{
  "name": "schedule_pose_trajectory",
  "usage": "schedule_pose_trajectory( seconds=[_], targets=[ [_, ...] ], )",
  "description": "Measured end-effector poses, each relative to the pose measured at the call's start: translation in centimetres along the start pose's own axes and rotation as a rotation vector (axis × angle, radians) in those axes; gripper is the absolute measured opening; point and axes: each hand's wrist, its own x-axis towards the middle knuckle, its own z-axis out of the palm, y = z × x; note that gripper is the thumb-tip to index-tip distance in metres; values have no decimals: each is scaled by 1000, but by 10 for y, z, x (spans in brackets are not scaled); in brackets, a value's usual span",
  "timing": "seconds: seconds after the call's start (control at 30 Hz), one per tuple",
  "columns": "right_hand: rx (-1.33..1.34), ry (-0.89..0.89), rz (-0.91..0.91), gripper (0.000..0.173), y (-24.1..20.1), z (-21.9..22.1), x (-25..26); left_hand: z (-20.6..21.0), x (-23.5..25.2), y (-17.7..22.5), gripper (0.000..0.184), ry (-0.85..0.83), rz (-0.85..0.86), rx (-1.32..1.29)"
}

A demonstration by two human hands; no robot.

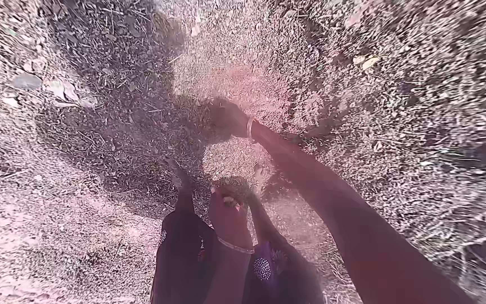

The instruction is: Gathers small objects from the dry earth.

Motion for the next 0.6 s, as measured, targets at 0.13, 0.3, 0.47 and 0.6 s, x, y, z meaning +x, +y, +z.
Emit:
schedule_pose_trajectory(
  seconds=[0.13,0.3,0.47,0.6],
  targets=[
    [-275,411,441,48,48,-43,-61,3,0,2,51,14,-5,-9],
    [-35,726,828,91,82,-85,11,1,-2,-1,52,24,-45,38],
    [34,89,51,70,4,-31,59,6,2,10,49,26,-22,-14],
    [-276,83,141,63,-32,-48,35,6,4,15,45,12,-6,-52]
  ],
)
